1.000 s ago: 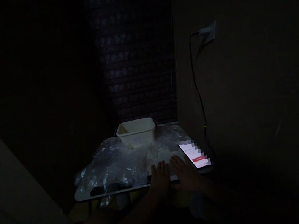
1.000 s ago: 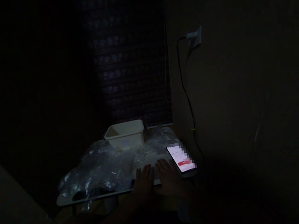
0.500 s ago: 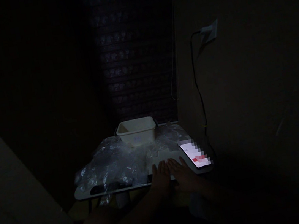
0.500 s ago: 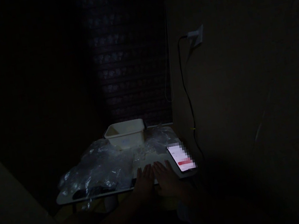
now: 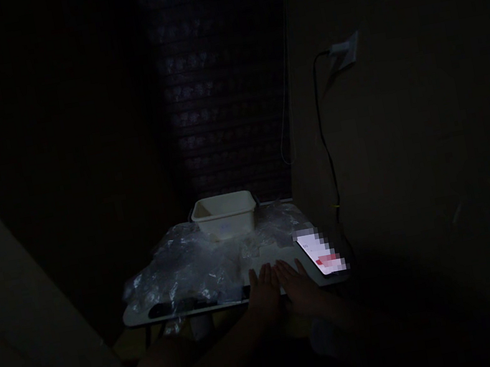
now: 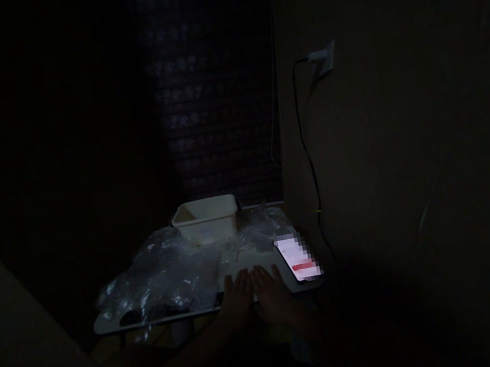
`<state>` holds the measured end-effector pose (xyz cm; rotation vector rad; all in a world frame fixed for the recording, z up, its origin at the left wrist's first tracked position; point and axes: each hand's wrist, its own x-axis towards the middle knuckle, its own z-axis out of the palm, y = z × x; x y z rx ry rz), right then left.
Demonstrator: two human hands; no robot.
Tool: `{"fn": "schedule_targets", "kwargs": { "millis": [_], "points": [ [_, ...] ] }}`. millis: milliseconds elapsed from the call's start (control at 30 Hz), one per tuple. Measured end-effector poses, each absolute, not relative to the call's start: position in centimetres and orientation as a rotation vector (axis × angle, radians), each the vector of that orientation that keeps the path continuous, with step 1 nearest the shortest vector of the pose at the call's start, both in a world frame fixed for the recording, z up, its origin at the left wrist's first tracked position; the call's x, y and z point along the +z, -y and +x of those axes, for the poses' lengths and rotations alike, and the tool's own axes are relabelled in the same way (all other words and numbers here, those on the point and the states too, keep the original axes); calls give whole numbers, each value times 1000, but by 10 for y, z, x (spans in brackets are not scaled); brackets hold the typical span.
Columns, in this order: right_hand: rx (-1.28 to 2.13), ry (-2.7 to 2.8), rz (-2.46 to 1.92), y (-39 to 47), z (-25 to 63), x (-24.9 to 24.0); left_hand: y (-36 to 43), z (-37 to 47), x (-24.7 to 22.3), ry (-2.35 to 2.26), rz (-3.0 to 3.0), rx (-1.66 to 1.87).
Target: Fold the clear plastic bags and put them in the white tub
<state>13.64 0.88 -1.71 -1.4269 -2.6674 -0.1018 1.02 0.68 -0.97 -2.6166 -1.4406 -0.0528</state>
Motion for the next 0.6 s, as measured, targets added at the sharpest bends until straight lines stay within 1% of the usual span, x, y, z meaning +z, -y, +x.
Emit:
{"fn": "schedule_targets", "kwargs": {
  "millis": [467,600],
  "points": [
    [-75,2666,-1436,-6,136,-14,-4,11,-4,1446,-2622,43],
    [-72,2662,-1447,-6,136,-14,-4,11,-4,1451,-2622,7]
  ]
}}
